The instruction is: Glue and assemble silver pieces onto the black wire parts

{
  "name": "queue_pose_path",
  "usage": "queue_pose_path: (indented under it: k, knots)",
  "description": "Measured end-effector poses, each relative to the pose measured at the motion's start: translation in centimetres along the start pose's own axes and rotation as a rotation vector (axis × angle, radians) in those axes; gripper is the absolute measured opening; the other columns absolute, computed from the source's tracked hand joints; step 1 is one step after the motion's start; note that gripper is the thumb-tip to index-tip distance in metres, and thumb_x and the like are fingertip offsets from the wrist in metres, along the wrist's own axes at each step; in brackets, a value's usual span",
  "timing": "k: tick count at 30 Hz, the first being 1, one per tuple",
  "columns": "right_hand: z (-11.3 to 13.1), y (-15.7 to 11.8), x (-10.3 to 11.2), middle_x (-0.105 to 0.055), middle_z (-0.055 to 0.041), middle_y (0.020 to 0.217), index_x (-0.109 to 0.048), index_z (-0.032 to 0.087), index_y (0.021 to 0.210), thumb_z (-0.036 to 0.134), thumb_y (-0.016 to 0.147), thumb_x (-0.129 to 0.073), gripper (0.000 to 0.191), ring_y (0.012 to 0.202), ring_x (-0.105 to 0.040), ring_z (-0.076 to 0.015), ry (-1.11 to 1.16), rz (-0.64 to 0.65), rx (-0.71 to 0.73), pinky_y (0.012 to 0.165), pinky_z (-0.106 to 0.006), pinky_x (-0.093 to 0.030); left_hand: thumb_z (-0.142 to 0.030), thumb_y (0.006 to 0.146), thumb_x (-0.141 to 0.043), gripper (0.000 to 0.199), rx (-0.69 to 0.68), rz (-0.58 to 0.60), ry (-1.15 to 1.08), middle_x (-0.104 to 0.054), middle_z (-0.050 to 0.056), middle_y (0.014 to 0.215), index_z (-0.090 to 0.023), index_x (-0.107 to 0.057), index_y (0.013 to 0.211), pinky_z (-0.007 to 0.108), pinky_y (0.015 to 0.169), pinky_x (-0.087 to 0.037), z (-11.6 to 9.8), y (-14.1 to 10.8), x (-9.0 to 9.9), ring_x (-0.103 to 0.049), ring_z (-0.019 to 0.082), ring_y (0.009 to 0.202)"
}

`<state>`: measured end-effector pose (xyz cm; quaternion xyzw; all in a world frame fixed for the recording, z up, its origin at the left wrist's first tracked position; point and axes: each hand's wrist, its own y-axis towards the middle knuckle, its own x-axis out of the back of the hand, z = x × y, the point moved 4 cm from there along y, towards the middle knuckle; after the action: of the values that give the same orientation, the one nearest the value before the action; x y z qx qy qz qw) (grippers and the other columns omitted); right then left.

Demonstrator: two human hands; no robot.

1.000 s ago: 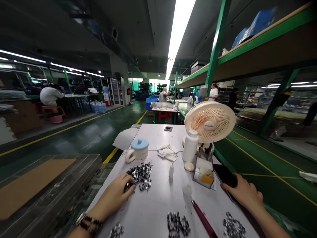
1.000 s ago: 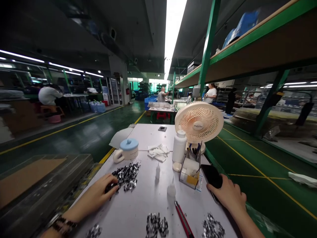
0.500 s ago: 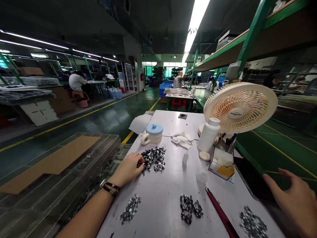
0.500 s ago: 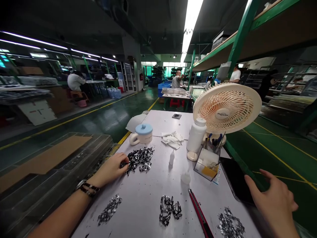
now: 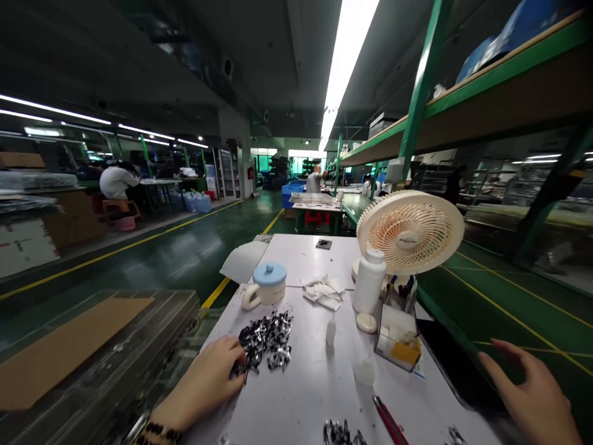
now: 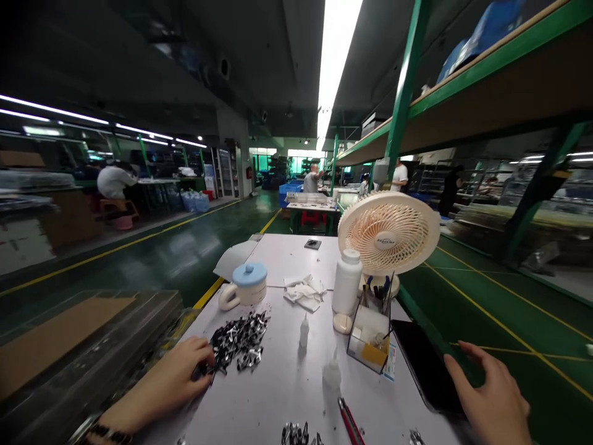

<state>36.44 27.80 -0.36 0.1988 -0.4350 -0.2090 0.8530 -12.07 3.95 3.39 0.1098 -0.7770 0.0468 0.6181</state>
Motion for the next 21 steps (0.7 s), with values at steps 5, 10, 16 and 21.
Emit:
queue_pose_path:
  k: [5, 10, 16, 21]
  knots:
    - [1.2, -0.4, 0.1, -0.061, -0.0065, 0.099, -0.060, 0.027, 0.095, 0.061, 0.063, -0.049, 0.048, 0.087, -0.057, -0.0323, 0.140, 0.027, -0.070, 0.074, -0.048, -0.039, -0.022, 0.074, -0.045, 0.014, 0.001, 0.011, 0.011, -0.057, 0.005, 0.086, -0.018, -0.058, 0.072, 0.033, 0.074, -0.039, 0.2, 0.1, -0.5, -0.054, 0.022, 0.085]
    - [2.0, -0.9, 0.4, -0.060, -0.0043, 0.098, -0.059, 0.026, 0.090, 0.059, 0.064, -0.049, 0.043, 0.094, -0.054, -0.0281, 0.214, -0.025, -0.017, 0.066, -0.037, -0.041, -0.023, 0.076, -0.042, 0.016, -0.003, 0.015, -0.009, -0.054, 0.006, 0.087, -0.017, -0.055, 0.068, 0.032, 0.074, -0.039, 0.4, 0.4, -0.8, -0.053, 0.021, 0.084]
    - [2.2, -1.2, 0.2, -0.061, -0.0040, 0.097, -0.059, 0.025, 0.090, 0.056, 0.067, -0.049, 0.040, 0.094, -0.054, -0.0267, 0.245, -0.047, 0.032, 0.067, -0.035, -0.041, -0.026, 0.076, -0.042, 0.018, -0.017, 0.009, -0.058, -0.052, 0.006, 0.090, -0.017, -0.056, 0.069, 0.031, 0.078, -0.039, 1.1, 0.9, -1.2, -0.053, 0.020, 0.087]
    - [2.1, -1.1, 0.1, -0.061, -0.0032, 0.096, -0.060, 0.025, 0.089, 0.056, 0.067, -0.049, 0.039, 0.094, -0.054, -0.0266, 0.256, -0.044, 0.040, 0.074, -0.037, -0.041, -0.027, 0.074, -0.045, 0.017, -0.009, 0.019, -0.062, -0.052, 0.006, 0.090, -0.017, -0.055, 0.066, 0.031, 0.075, -0.039, 1.4, 0.9, -1.7, -0.052, 0.021, 0.087]
